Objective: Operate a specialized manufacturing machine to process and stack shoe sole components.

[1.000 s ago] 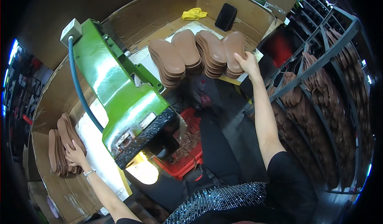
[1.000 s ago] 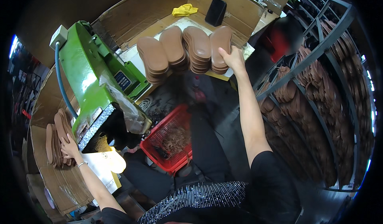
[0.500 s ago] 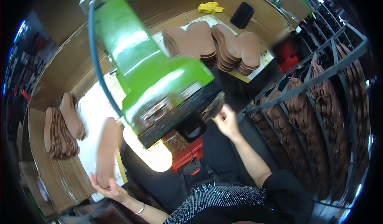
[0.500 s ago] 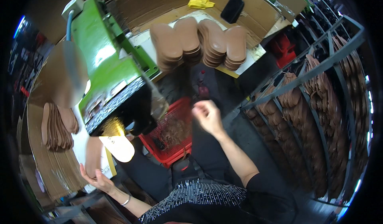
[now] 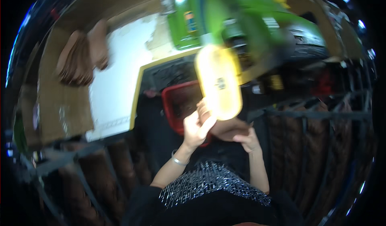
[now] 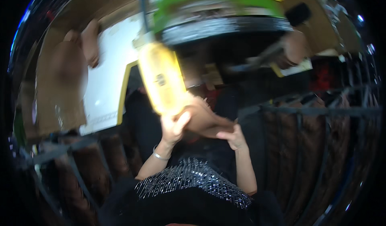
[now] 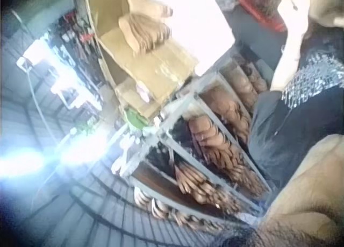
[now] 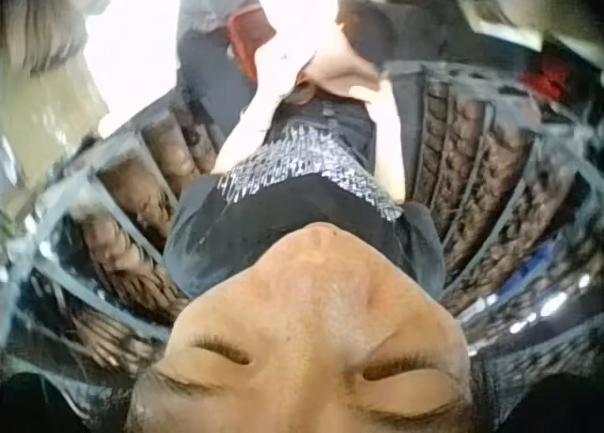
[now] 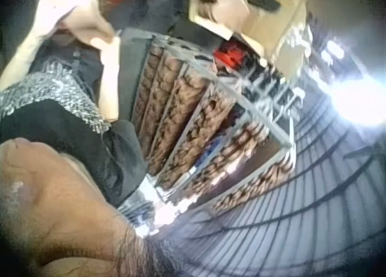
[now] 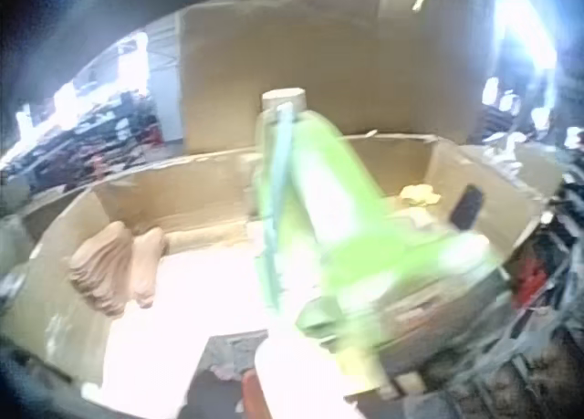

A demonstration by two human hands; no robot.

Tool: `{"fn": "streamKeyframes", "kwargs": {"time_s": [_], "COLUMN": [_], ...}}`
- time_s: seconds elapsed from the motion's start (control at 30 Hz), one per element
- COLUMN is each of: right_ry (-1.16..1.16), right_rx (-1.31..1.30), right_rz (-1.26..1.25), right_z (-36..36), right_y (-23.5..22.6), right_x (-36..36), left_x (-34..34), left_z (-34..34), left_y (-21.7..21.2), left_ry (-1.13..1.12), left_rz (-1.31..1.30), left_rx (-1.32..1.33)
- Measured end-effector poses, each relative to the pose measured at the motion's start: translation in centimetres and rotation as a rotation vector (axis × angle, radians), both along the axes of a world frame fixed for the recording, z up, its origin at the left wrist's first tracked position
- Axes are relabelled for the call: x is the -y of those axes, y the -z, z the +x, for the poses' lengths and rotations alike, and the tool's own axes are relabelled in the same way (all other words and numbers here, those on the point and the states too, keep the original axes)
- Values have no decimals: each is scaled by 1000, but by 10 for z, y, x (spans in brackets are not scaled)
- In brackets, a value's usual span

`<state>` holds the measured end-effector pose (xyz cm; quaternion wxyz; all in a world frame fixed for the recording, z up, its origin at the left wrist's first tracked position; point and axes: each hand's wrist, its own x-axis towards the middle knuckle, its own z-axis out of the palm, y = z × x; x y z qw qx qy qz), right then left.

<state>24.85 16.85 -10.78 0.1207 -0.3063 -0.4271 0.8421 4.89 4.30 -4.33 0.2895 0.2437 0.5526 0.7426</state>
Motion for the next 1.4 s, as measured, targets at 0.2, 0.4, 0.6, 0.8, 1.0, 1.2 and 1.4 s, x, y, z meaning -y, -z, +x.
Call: {"fn": "streamKeyframes", "kwargs": {"time_s": [0.2,0.4,0.6,0.8,1.0,1.2,1.4], "right_ry": [-10,466,138,83,57,80,247], "right_rx": [84,307,836,1120,1244,1242,971], "right_rz": [686,1613,2079,2088,2081,2071,1628], "right_z": [-7,-72,-147,-171,-176,-174,-141], "right_y": [-83,-152,-140,-123,-120,-119,-146], "right_x": [-68,-203,-297,-314,-312,-321,-342], "left_x": [2,-2,13,12,11,20,31], "left_z": [-6,-3,-7,-14,-23,-21,-21], "left_y": [22,25,33,11,13,22,42], "left_ry": [-114,-46,-58,-237,-233,-230,-77], "left_rz": [-74,-116,-122,-27,-2,-20,-82], "left_rx": [-59,-76,94,163,195,224,282]}}
